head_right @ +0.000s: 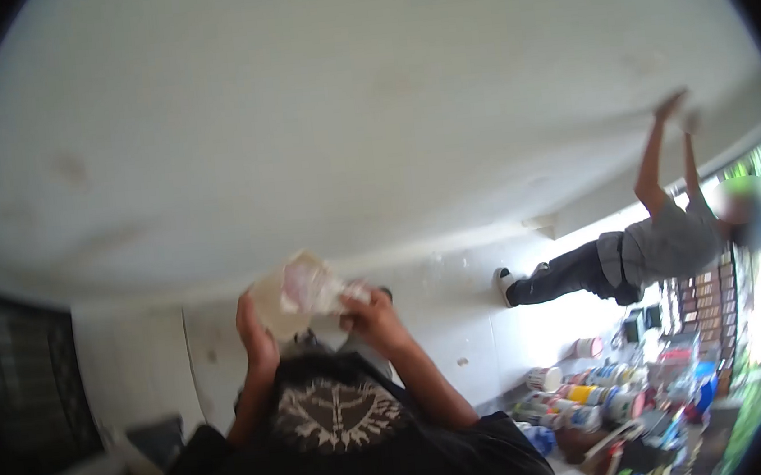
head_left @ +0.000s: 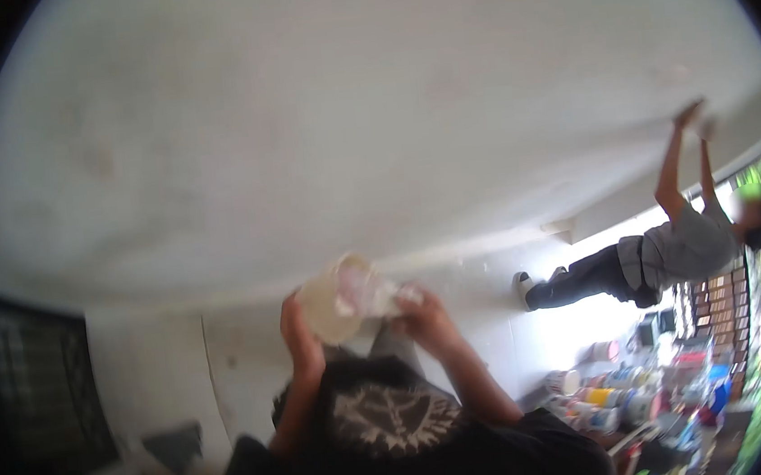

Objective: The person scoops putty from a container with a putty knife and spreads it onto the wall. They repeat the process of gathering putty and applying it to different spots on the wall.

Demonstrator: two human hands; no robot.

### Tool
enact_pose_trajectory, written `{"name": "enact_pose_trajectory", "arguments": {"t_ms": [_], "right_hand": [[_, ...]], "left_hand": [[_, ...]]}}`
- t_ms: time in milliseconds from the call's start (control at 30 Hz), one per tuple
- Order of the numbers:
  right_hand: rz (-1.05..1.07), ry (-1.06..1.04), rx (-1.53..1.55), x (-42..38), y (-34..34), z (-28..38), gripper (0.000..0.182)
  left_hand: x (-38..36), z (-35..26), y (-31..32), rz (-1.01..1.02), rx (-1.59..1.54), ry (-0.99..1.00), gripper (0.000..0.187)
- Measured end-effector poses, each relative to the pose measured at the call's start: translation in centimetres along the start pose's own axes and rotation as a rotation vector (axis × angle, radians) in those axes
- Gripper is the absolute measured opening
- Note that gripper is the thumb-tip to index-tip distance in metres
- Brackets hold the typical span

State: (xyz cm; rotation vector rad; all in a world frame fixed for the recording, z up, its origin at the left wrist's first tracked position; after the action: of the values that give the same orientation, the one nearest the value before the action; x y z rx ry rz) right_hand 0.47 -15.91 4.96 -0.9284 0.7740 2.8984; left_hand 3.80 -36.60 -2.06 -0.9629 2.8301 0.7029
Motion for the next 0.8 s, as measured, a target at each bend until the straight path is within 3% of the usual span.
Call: {"name": "enact_pose_trajectory", "arguments": {"t_ms": [67,200,267,333,467,533,600,667,700,767,800], "right_hand": [[0.073,0.032,-0.011,0.8,0.5,0.1,0.018],[0.144,-0.011,0.022,1.5,1.9,0.9,0.019],[0.231,0.019,0.13,1.7,2.1,0.8,0.02],[0.286,-0.013,0.15,1.9,1.7,1.3,0.021],[0.324,-0.107,-0.134,1.6,1.0,3.7,0.021],[0.234,-0.204,-0.481,2.4,0.3,4.7,0.028],[0.277,-0.288,-0.442,2.7,0.0,5.3,0.027],[0.309,-0.344,-0.4,3.4,-0.8,6.8,0.027],[0.341,-0.289,-0.399,3.7,-1.3,7.3,0.027],[0.383,-0.24,-0.395,4.4,-2.1,8.5,0.026],[0.378,-0.246,-0.407,4.6,-2.7,9.2,0.026]], "left_hand": [[0.6,0.0,0.4,-0.039,-0.107,-0.119,0.04],[1.9,0.2,0.2,0.038,-0.016,-0.026,0.042],[1.8,-0.3,0.6,-0.016,-0.131,-0.177,0.043],[1.9,-0.7,1.7,0.006,-0.128,-0.173,0.045],[2.8,0.8,2.5,0.001,-0.129,-0.179,0.046],[2.8,1.2,4.0,0.043,-0.144,-0.137,0.052],[3.5,3.3,3.3,0.071,-0.156,-0.099,0.058],[4.6,6.1,2.6,0.18,0.18,0.211,0.05],[4.4,6.7,3.1,0.174,0.178,0.219,0.05],[2.8,4.8,6.3,0.087,-0.222,-0.044,0.067],[3.0,5.4,6.7,0.085,-0.22,-0.034,0.067]]}}
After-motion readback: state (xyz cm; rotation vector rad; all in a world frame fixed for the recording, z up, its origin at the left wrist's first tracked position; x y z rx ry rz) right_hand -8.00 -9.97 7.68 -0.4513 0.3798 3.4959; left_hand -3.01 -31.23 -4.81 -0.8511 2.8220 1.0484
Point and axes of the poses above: each hand's wrist, its own x-axis towards the middle knuckle, its own y-axis out of the palm, z = x × y, the point moved 3 cm from there along x, towards the middle knuckle, and after that the axes turned 8 degrees about -z, right-handed, at the moved point
